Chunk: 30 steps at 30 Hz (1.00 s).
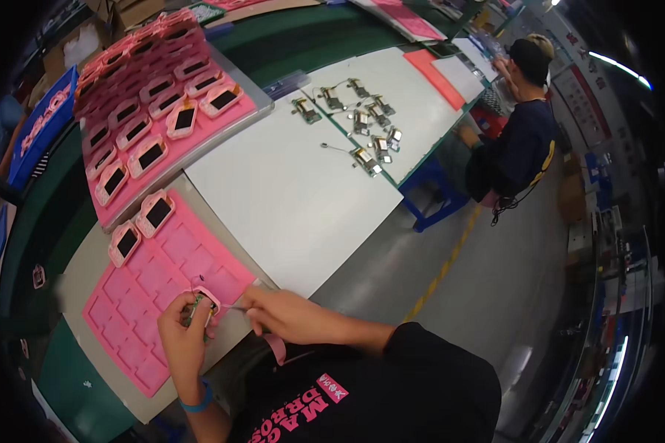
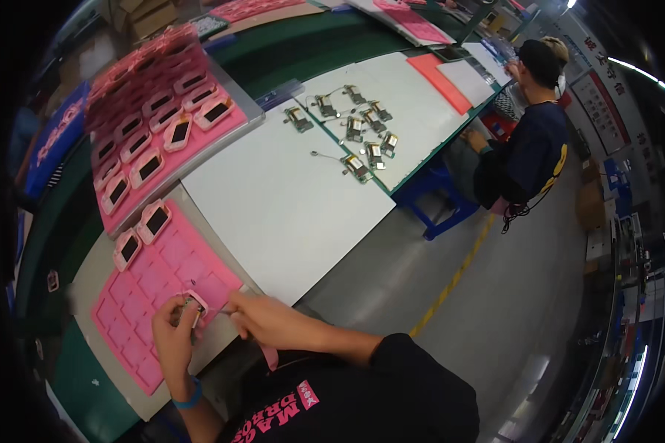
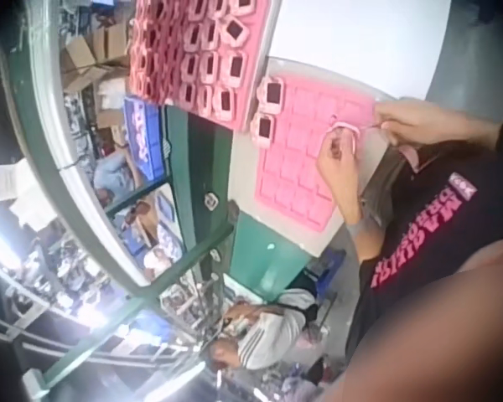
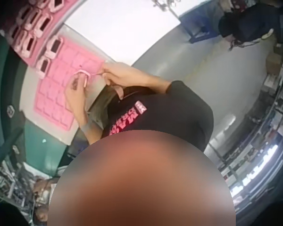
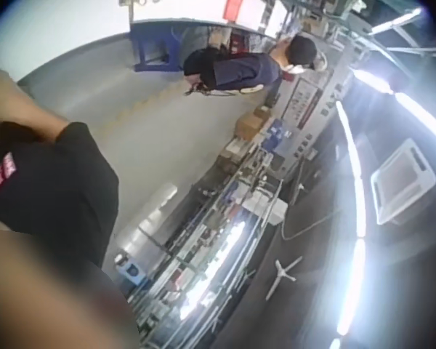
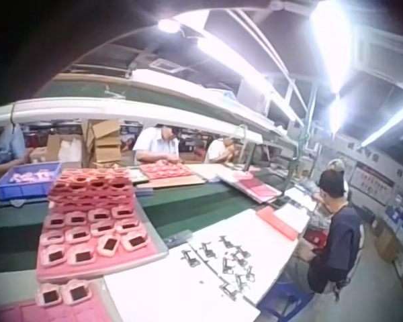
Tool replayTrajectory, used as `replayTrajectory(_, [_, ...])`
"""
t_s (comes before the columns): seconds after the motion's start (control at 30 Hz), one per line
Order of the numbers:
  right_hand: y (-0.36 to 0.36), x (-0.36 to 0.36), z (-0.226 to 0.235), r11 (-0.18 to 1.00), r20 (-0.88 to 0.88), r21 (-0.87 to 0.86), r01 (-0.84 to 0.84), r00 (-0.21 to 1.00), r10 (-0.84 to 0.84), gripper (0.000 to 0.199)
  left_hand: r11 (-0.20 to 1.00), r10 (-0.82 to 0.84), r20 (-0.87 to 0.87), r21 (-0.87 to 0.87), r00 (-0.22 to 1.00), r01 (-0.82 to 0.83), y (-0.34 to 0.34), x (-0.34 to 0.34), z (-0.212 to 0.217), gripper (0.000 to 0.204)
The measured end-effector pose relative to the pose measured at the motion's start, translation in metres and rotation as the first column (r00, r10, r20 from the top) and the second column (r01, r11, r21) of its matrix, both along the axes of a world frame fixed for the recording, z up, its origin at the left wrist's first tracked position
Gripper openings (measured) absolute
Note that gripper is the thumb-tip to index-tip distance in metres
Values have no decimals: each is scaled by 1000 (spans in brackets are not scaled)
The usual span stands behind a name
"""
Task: Assembling components of a handheld electronic device at a factory station, including connecting wires and placing circuit boards into housings.
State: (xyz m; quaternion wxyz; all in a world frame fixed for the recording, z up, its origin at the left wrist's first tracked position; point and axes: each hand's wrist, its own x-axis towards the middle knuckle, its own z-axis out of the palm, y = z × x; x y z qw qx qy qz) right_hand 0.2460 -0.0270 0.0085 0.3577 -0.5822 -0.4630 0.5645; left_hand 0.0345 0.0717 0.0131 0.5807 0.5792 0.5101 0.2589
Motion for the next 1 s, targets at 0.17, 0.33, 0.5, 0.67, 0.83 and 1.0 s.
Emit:
replayTrajectory(0.17, [13,-16,-12,828,224,559,43,954,-200,21,996,-68,54,-45,996,70,6,3,11,36])
replayTrajectory(0.33, [53,-23,-39,647,352,723,-243,935,-42,31,993,-66,125,-91,990,78,10,-17,0,59])
replayTrajectory(0.5, [59,-26,-34,666,339,719,-200,937,-85,31,999,42,114,-39,993,-38,6,-45,13,47])
replayTrajectory(0.67, [54,-36,-19,762,597,608,-224,761,-253,29,845,-20,-195,521,981,121,14,-49,-8,66])
replayTrajectory(0.83, [57,-50,-17,813,596,545,-205,777,-203,30,785,-74,-238,585,968,203,13,-41,-19,66])
replayTrajectory(1.0, [59,-50,-21,822,584,540,-179,783,-213,31,794,-56,-220,582,974,177,16,-41,-22,65])
